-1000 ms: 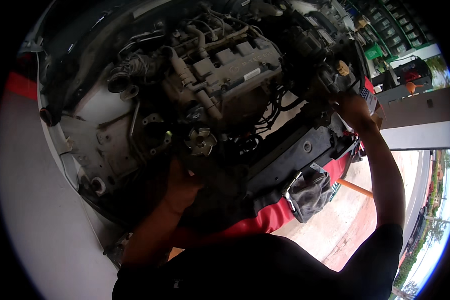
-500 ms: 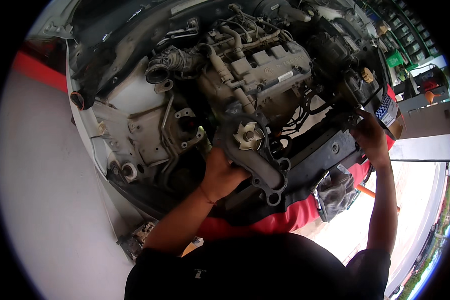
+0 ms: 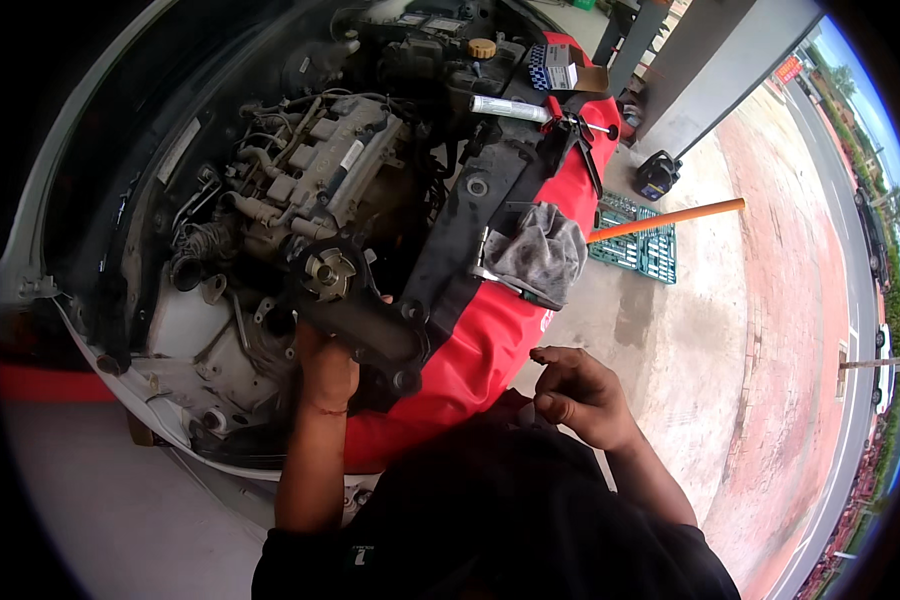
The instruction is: The person holds an automotive water pump near a vehicle engine, pointing at the impeller and the gasket surface.
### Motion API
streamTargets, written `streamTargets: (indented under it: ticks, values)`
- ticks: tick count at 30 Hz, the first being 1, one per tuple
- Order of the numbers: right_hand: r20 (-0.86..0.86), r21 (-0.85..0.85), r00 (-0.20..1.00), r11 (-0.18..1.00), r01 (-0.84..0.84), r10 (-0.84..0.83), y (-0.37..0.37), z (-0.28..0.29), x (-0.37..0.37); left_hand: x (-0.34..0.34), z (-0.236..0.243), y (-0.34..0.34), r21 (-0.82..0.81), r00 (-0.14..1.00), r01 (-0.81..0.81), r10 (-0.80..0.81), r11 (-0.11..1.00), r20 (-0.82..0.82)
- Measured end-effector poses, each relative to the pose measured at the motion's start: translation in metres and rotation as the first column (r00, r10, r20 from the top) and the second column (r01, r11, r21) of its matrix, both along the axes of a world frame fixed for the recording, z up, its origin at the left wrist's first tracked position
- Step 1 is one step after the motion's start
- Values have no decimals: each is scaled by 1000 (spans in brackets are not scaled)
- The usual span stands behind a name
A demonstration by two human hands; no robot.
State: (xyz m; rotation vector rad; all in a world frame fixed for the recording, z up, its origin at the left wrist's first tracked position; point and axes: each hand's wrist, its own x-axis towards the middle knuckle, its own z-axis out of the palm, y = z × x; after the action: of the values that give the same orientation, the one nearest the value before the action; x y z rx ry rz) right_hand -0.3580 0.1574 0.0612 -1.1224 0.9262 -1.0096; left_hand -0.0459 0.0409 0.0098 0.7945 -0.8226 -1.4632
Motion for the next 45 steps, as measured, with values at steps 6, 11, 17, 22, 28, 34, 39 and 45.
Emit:
streamTargets:
  ticks: [6, 11, 17, 22, 28, 34, 39, 45]
  values:
    - [275, -159, 961, 985, 64, -18, 39, -4, 6, -36, 46, 35, -98, 969, 161, -139, 982, 202]
    - [2, -435, 996, 897, -82, 92, 42, 11, 15, -51, 82, 65, -156, 895, 274, -193, 949, 401]
    - [-119, -637, 992, 764, -105, 38, 54, 23, 14, -61, 101, 84, -203, 850, 293, -157, 935, 503]
    - [-336, -686, 931, 714, -140, -140, 68, 15, 11, -80, 103, 96, -178, 886, 171, -72, 969, 458]
    - [-463, -655, 848, 745, -130, -259, 95, 3, 13, -71, 87, 106, -177, 808, 169, -33, 970, 588]
    - [-388, -655, 818, 752, 79, -424, 138, -34, 20, -81, 68, 112, -152, 755, 244, -89, 958, 650]
    - [-334, -691, 727, 681, 243, -599, 169, -53, 33, -84, 58, 113, -12, 653, 341, -228, 940, 722]
    - [-258, -756, 593, 542, 367, -762, 201, -64, 48, -97, 42, 122, -83, 615, 479, -267, 874, 741]
